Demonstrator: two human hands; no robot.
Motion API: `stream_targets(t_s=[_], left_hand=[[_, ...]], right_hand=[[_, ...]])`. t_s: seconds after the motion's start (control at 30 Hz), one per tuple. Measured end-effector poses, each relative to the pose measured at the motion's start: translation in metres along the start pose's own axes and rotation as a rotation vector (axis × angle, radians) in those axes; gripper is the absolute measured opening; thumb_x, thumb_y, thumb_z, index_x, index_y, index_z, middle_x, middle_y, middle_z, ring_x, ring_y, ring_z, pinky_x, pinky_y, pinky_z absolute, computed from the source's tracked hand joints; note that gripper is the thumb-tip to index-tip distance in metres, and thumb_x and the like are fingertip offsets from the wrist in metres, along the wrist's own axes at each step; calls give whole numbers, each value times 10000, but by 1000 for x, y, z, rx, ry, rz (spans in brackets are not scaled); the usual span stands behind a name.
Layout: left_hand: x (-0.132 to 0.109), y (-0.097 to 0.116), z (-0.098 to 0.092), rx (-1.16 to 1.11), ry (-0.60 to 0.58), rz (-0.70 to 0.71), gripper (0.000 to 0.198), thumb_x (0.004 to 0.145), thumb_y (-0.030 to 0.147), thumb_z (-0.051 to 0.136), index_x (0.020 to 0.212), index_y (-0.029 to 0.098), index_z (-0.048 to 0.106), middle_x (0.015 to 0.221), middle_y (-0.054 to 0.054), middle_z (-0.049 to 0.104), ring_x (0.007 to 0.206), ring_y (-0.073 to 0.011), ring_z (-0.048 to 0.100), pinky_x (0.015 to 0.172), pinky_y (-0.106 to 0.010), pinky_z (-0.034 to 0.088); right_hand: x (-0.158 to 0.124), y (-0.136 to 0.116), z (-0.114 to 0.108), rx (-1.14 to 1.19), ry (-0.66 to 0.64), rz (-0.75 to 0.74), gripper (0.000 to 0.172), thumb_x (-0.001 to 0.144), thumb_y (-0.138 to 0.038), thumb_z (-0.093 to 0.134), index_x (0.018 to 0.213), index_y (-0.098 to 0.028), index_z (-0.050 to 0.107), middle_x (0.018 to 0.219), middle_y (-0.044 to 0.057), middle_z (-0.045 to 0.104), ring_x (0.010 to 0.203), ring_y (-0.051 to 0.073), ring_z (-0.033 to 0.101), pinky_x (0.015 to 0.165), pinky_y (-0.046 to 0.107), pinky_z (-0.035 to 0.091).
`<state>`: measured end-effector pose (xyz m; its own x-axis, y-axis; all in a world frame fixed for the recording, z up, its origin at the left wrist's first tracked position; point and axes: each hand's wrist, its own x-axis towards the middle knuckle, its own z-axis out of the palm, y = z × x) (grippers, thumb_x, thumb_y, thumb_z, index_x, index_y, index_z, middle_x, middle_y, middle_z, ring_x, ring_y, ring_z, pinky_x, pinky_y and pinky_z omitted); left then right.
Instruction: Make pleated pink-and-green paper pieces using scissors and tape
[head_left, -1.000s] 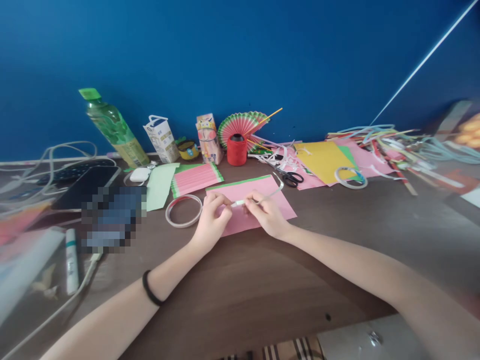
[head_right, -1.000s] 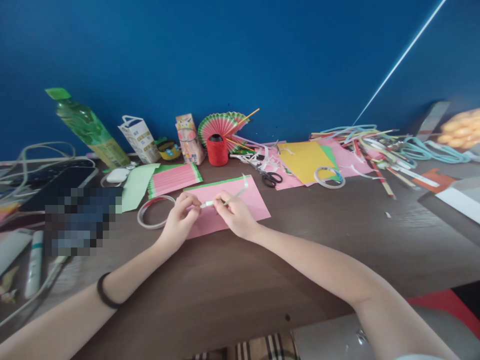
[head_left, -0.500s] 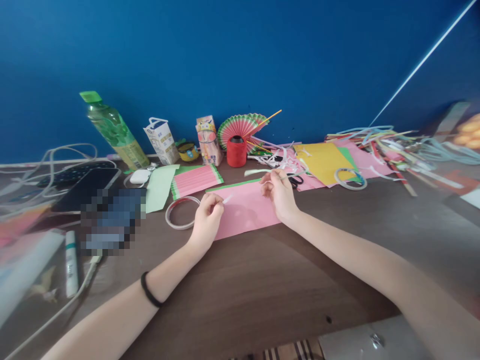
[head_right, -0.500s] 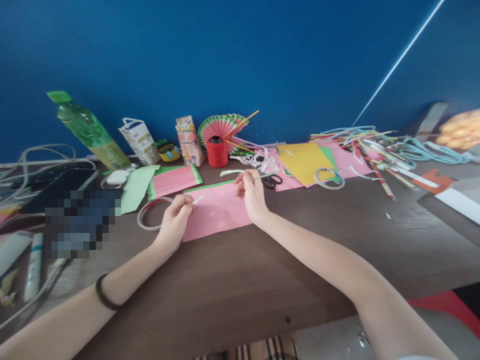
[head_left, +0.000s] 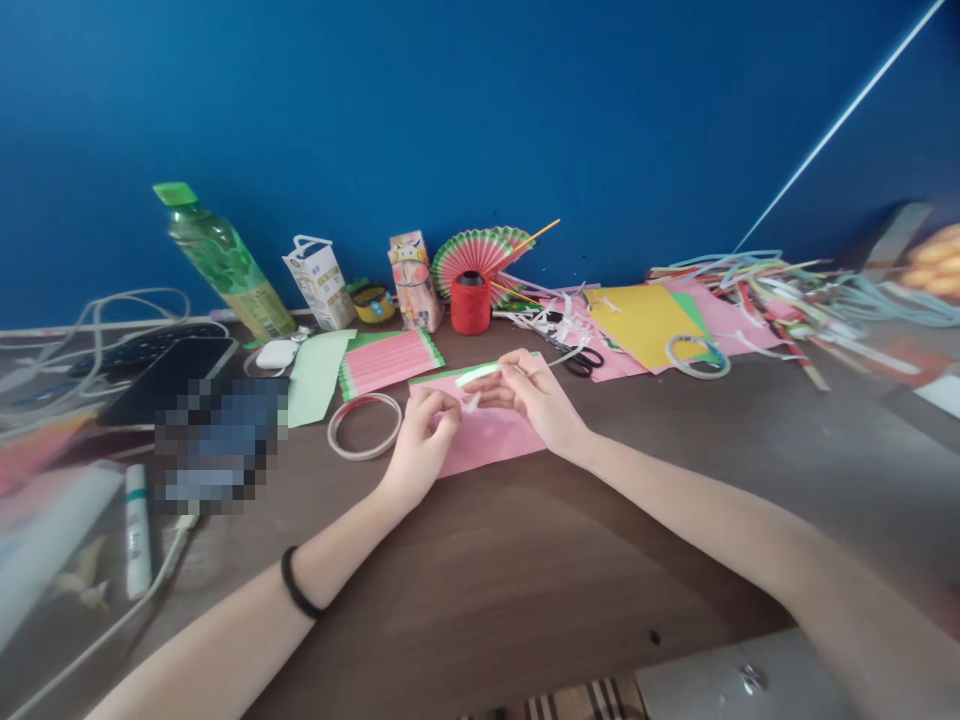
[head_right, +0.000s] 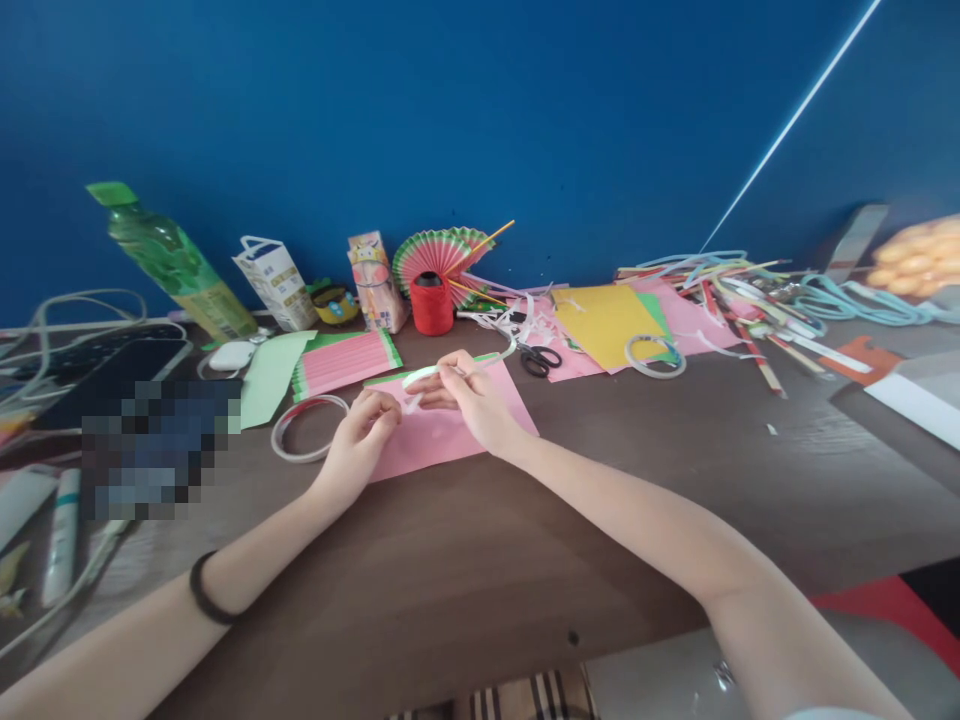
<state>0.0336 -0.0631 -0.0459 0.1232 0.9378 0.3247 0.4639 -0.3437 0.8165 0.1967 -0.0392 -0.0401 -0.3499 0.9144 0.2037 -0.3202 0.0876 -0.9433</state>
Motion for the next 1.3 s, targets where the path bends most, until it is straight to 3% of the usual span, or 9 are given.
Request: stream_targets(t_s=[0.17, 0.27, 0.4, 0.57, 0.67, 0.83, 1.03, 1.23, 1.3], left_hand=[[1, -3, 2, 79, -30, -29, 151, 806, 240, 374, 693, 212, 469, 795, -16, 560, 835, -177, 499, 811, -327, 398], [0, -5, 6, 175, -140, 26, 113, 764, 188, 427, 793, 206, 535, 1003, -44, 609, 1013, -197, 510, 908, -352, 377], [-3, -3, 10, 340, -272, 93, 315, 745, 153, 456, 1042, 195, 554, 1203, -63, 577, 1198, -212, 437, 1047, -421, 242], [-7, 0, 11, 454, -271, 134, 341, 728, 152, 488, 1053, 201, 580, 1198, -48, 592, 1167, -214, 470, 1015, -401, 292], [-6, 1, 9, 436, -268, 117, 342, 723, 149, 493, 1047, 203, 587, 1190, -39, 597, 1148, -219, 482, 1008, -404, 302], [3, 7, 2, 279, -280, -16, 279, 745, 163, 461, 969, 205, 623, 1083, -43, 648, 1045, -212, 554, 960, -376, 374], [17, 19, -10, 90, -224, -176, 246, 765, 229, 440, 924, 221, 628, 1037, -33, 658, 987, -213, 581, 907, -363, 413], [50, 28, -25, -99, -156, -206, 272, 769, 377, 480, 893, 189, 632, 997, -44, 663, 962, -191, 582, 877, -323, 415], [63, 31, -29, -164, -112, -222, 300, 757, 397, 482, 904, 178, 625, 988, -52, 658, 896, -177, 594, 799, -302, 443]], right_hand=[[19, -15, -34, -171, 213, -164, 187, 848, -415, 446, 834, -243, 375, 779, 1, 666, 758, 154, 653, 736, 340, 493], [29, -27, -69, -478, 460, -238, 173, 851, -404, 426, 810, -239, 398, 759, 3, 634, 733, 155, 630, 706, 318, 473], [31, -35, -112, -990, 685, -22, 153, 837, -354, 419, 771, -221, 455, 630, 16, 575, 657, 198, 572, 647, 326, 419], [28, -41, -131, -1401, 636, 89, 163, 833, -249, 375, 841, -176, 521, 732, 103, 607, 724, 246, 549, 648, 339, 368], [26, -45, -133, -1592, 636, 115, 229, 834, -234, 351, 882, -146, 556, 817, 156, 622, 774, 271, 535, 634, 348, 348], [25, -52, -127, -1820, 606, -34, 212, 786, -195, 394, 796, -146, 600, 943, 147, 622, 891, 287, 482, 698, 370, 330], [28, -63, -89, -1715, 504, -255, 112, 713, -154, 444, 666, -181, 543, 798, 98, 607, 802, 234, 480, 647, 321, 332], [36, -72, -46, -1653, 350, -419, 117, 688, -136, 471, 590, -199, 457, 730, 70, 580, 743, 207, 469, 628, 307, 325], [41, -72, -38, -1634, 321, -440, 126, 684, -131, 469, 581, -200, 447, 692, 65, 563, 727, 207, 464, 634, 311, 323]])
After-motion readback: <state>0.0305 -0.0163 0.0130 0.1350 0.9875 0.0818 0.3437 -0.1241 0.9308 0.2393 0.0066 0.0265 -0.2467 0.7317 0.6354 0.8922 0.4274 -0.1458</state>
